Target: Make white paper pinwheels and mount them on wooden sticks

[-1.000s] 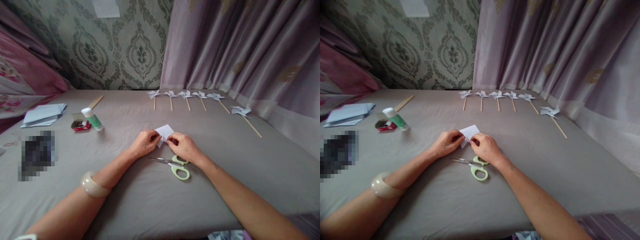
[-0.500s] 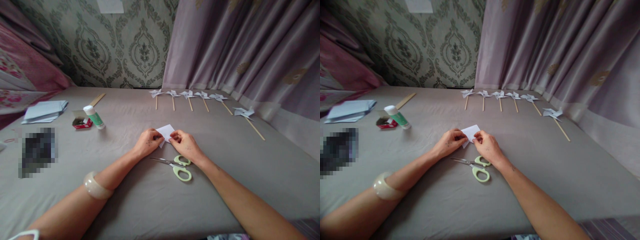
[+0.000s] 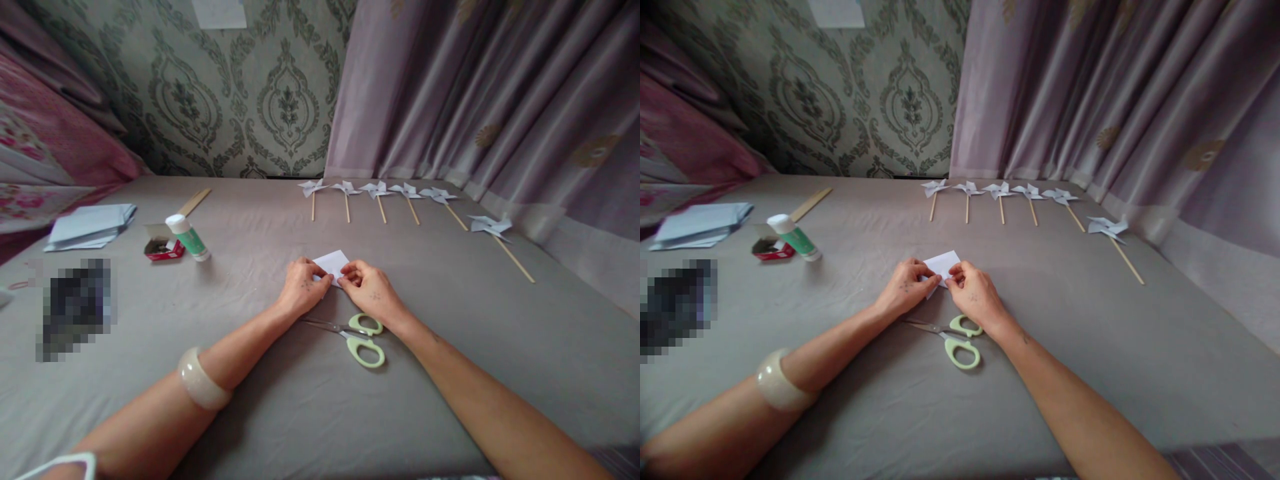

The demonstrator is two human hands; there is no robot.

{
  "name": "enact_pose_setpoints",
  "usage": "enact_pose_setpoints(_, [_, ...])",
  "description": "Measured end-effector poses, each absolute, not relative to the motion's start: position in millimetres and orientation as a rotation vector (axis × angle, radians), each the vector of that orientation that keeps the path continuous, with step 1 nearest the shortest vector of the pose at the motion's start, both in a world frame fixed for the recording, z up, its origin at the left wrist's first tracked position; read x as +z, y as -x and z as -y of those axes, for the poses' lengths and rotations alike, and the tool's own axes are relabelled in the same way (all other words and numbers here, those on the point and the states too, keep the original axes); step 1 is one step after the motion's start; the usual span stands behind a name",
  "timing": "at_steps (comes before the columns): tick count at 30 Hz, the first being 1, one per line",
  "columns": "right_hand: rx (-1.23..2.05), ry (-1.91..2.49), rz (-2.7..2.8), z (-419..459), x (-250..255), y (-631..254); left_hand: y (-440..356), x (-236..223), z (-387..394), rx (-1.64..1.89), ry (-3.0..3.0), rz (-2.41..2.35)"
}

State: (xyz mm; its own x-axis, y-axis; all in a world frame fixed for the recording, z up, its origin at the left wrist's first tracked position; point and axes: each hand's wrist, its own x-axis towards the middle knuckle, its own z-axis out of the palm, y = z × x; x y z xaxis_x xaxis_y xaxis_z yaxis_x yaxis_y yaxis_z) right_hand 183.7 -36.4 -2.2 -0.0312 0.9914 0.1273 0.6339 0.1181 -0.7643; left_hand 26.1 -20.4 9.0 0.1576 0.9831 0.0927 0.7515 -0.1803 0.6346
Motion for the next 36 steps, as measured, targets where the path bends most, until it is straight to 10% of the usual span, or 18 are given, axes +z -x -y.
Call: enact_pose_setpoints(36, [0.300,1.515,2.168,38.8,3.7,-186.3,-32.8,13.8,22.0,0.653,-1.940,-1.722])
